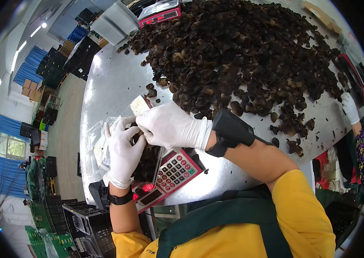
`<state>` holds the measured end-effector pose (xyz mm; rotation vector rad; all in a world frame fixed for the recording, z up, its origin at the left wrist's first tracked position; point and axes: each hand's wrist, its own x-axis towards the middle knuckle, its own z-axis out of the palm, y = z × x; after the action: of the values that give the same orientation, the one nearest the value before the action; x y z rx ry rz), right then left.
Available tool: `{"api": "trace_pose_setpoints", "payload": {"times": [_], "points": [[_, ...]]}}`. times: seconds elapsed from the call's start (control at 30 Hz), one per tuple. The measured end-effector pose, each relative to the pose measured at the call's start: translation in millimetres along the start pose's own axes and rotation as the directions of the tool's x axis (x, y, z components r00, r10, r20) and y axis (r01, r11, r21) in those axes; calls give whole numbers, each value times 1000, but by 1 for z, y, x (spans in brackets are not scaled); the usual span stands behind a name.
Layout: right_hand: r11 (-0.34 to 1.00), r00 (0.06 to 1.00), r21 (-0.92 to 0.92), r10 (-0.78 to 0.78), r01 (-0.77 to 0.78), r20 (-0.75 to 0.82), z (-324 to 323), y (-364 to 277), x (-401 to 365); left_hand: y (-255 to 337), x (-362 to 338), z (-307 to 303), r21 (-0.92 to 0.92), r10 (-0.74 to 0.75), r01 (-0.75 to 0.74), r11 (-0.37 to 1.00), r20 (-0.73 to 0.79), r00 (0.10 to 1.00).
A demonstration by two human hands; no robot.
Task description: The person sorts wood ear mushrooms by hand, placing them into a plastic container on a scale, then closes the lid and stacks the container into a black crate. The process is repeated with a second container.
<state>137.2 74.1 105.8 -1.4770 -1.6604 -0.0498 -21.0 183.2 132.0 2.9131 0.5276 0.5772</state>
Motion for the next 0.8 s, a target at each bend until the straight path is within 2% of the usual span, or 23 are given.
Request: {"api": "trace_pose_setpoints", "payload": {"times": [0.03,0.07,0.13,0.2,0.27,0.33,0.37,0.4,0.43,0.47,0.53,0.57,0.6,0.67,0.7,0.73,0.8], "points": [[991,995,114,69,-77,72,-3,-1,-1,-1,0,0,39,1,-1,999,-1,1000],[991,995,113,68,-76,72,-5,0,-2,-1,0,-2,39,1,-1,999,-2,1000],[919,973,326,231,-221,6,-10,5,-4,0,-1,-10,-101,-8,10,995,23,1000],[882,939,330,341,-336,45,-21,9,-8,-14,-6,-25,-337,14,16,942,88,996],[809,898,400,428,-431,101,-28,19,-17,-31,-20,-44,-547,-152,127,827,0,988],[826,902,371,421,-424,95,-35,25,-26,-65,-45,-52,-524,-500,380,762,-104,860],[782,871,390,468,-487,149,-37,28,-30,-70,-54,-60,-311,-629,574,757,-110,770],[731,834,406,512,-548,205,-37,30,-32,-75,-65,-68,-83,-737,734,674,-150,659],[697,806,405,532,-591,260,-33,33,-35,-105,-88,-57,122,-648,685,719,-239,723],[699,810,409,521,-586,269,-30,34,-34,-104,-93,-59,189,-631,640,745,-110,768],[575,668,351,558,-739,493,-23,33,-29,-76,-88,-54,-161,-705,697,699,7,709],[589,675,345,545,-731,498,-23,26,-26,-89,-95,-40,-186,-656,643,743,-11,754],[600,679,343,524,-723,514,-19,25,-25,-97,-98,-25,-267,-626,581,769,-132,768],[704,780,363,455,-611,430,-10,31,-27,-96,-91,-16,-347,-598,491,799,-373,709],[709,794,381,441,-594,418,-6,32,-29,-87,-86,-17,-604,-681,390,695,-377,628],[718,800,383,418,-582,431,-6,31,-30,-74,-87,-24,-601,-689,397,693,-393,609],[446,747,601,427,-664,509,-6,31,-33,-55,-91,-37,-834,-638,175,523,-248,729]]}}
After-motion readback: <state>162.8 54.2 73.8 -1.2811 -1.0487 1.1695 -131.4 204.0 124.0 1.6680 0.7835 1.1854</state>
